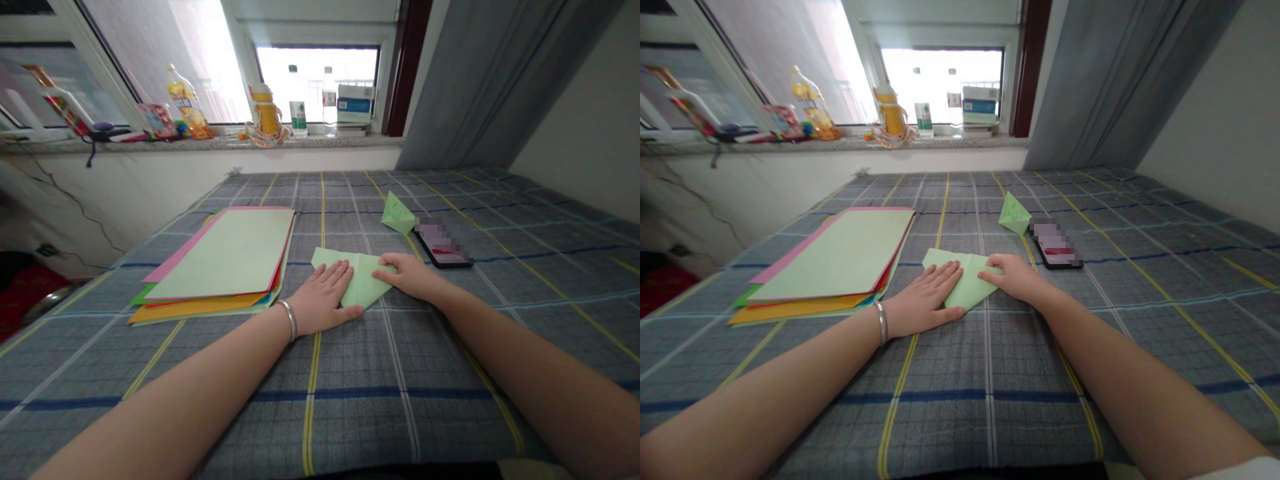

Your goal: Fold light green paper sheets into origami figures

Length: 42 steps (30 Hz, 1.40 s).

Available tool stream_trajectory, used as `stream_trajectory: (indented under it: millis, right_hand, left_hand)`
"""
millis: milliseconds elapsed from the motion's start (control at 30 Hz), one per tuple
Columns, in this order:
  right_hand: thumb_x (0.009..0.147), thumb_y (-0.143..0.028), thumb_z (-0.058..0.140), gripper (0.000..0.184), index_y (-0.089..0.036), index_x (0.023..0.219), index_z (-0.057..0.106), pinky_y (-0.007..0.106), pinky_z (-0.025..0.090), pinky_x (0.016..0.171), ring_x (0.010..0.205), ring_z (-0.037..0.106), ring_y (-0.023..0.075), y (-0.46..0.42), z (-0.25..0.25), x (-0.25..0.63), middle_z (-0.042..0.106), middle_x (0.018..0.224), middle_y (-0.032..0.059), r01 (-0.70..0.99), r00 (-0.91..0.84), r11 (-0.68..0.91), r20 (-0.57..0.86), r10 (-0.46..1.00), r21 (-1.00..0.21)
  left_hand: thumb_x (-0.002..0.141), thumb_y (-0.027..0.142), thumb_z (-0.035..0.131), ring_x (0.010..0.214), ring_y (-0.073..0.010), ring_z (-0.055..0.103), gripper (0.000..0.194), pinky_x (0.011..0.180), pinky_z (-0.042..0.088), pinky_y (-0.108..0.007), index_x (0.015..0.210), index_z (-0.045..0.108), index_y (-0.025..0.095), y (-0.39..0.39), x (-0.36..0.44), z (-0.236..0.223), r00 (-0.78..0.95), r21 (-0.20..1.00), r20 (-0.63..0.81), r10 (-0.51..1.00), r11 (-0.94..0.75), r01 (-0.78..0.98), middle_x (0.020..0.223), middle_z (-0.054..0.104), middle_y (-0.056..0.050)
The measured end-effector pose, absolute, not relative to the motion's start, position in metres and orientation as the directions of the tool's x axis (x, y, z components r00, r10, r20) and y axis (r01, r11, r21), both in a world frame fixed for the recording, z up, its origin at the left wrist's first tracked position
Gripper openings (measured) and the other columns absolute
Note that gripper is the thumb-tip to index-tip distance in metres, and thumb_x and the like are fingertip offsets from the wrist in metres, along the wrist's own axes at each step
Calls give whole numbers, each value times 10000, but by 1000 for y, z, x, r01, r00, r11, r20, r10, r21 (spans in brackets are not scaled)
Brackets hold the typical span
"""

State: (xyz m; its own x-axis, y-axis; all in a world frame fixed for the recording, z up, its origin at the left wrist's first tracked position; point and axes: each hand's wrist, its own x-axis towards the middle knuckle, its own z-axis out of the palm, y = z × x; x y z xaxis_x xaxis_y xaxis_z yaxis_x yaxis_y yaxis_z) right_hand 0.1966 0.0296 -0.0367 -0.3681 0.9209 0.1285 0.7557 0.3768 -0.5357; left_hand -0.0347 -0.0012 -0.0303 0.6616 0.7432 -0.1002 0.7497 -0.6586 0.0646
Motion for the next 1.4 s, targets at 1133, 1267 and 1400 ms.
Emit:
stream_trajectory:
  millis: [1133,1267,1400]
  right_hand:
    - [868,-416,492,249,-223,847,650,277,337,619,720,578,186,26,-33,184,687,807,37,884,-330,357,138,934,-303]
    - [880,-430,469,262,-235,852,641,278,328,611,741,584,194,24,-31,183,690,820,38,893,-330,355,134,934,-277]
    - [887,-429,463,260,-238,862,638,276,327,607,746,588,193,23,-30,182,691,828,38,897,-324,350,137,936,-272]
  left_hand:
    - [944,464,264,1443,-246,30,668,1159,95,-440,1489,127,103,-4,-43,-23,640,103,-199,742,-634,767,1554,41,-143]
    - [971,437,144,1443,-221,88,609,1163,99,-419,1472,180,93,-6,-39,-29,628,97,-37,778,-622,777,1551,132,-132]
    - [964,491,163,1441,-195,109,670,1167,110,-343,1479,106,67,-5,-35,-31,705,110,-13,709,-699,706,1553,146,-125]
